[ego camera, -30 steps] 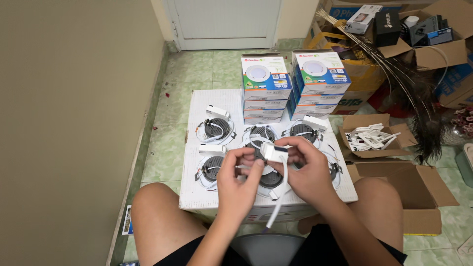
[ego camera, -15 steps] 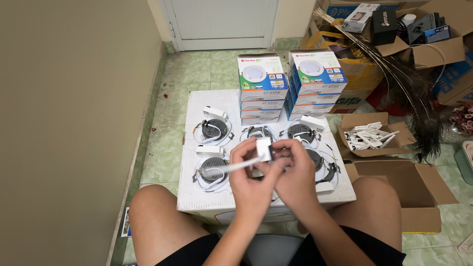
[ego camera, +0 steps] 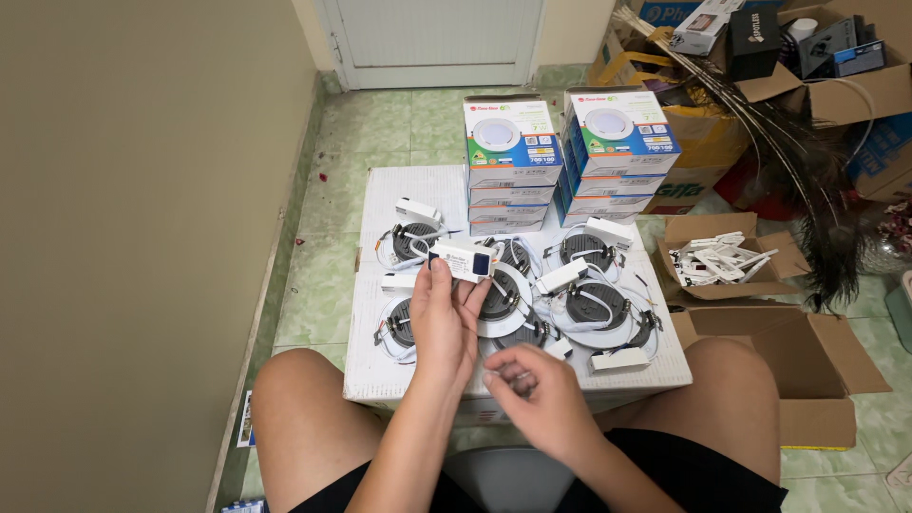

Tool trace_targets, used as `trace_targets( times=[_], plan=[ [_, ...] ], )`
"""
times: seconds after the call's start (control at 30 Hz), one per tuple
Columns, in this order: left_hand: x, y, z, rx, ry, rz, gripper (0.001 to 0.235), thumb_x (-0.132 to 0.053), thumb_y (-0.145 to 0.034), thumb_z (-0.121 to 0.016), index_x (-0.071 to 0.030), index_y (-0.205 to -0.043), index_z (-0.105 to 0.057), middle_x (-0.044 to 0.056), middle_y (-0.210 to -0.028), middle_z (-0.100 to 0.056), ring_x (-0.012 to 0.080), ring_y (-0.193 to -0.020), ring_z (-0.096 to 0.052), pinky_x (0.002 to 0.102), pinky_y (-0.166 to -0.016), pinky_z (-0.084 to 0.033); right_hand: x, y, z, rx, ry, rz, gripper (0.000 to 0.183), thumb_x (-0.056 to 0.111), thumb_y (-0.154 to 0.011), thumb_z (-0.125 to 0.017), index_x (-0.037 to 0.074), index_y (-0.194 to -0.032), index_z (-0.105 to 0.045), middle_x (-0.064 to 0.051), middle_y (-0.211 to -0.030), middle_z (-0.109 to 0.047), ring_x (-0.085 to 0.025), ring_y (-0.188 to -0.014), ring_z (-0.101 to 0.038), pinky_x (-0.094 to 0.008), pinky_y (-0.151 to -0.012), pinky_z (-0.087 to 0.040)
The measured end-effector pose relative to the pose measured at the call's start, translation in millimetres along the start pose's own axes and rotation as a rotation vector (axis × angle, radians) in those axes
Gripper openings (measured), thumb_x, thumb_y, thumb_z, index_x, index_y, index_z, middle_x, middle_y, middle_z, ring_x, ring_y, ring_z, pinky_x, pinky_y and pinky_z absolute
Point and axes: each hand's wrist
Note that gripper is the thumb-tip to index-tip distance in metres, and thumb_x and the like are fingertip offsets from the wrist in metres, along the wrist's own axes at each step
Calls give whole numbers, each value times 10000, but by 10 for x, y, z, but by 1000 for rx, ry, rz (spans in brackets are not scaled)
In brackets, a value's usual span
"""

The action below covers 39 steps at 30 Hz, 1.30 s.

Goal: The person assembles small white electronic devices by connecting wires and attaching components. They handle multiple units, connecting power adapters and securing parts, then place them into boxes.

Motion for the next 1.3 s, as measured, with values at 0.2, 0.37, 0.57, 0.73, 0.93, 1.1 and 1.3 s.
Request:
trace_targets(
  times=[0.2, 0.37, 0.57, 0.73, 0.93, 1.1, 1.3],
  plan=[
    [-9, 18, 51, -111, 256, 110, 328, -167, -1199, -500, 56, -1420, -594, 280, -1396, -729, 373, -1253, -721, 642, -1191, -582, -150, 104, -25, 83, 71, -89, 95, 171, -888, -863, 203, -965, -909, 57, -797, -848, -58, -662, -695, -224, -673, -612],
    [54, 10, 201, -100, 322, 178, 462, -226, -1197, -481, 77, -1533, -576, 290, -1498, -697, 407, -1343, -693, 554, -1172, -589, -139, 127, -18, 108, 80, -112, 97, 190, -896, -855, 205, -974, -910, 61, -814, -881, -62, -668, -719, -230, -688, -624],
    [-72, 177, 118, -123, 124, 188, 320, -250, -1170, -539, 0, -1360, -597, 250, -1345, -732, 405, -1228, -738, 568, -1046, -639, -116, -38, 128, 71, 43, -181, 241, 78, -941, -735, 186, -1066, -910, 27, -883, -903, -92, -712, -783, -248, -715, -636],
    [-102, 367, 212, 49, -557, 153, 430, -290, -1166, -614, 22, -1455, -550, 230, -1286, -719, 368, -1109, -827, 432, -852, -764, -49, -581, 482, -164, -110, -81, 290, 9, -996, -592, 55, -1123, -849, -193, -905, -849, -248, -694, -754, -363, -664, -625],
    [-68, 588, 156, -114, -757, 126, 690, -259, -1006, -801, -15, -1607, -564, 291, -1406, -614, 392, -1114, -785, 458, -802, -782, 414, -1072, 493, -12, 295, -94, 475, 397, -1017, -804, 53, -1345, -810, -244, -1287, -817, -375, -1129, -818, -472, -909, -668],
    [36, 591, 213, -314, -852, 201, 714, -344, -883, -715, -178, -1574, -647, 9, -1065, -725, 150, -863, -627, 296, -866, -502, 150, -1344, 303, 185, 606, -235, 604, 556, -1041, -543, 176, -1501, -642, -87, -1512, -717, -322, -1406, -648, -477, -1164, -476],
    [11, 556, 244, -266, -853, 170, 737, -334, -888, -702, -165, -1603, -646, 2, -1540, -755, 159, -1398, -691, 320, -1181, -492, -94, -1469, 288, 156, 492, -230, 564, 556, -997, -645, 244, -1466, -674, -2, -1417, -774, -217, -1329, -709, -416, -1112, -510]
  ],
)
Point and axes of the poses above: each hand's wrist, its own y-axis away from the middle knuckle, its own z-axis out of the back of the hand, x = y × z
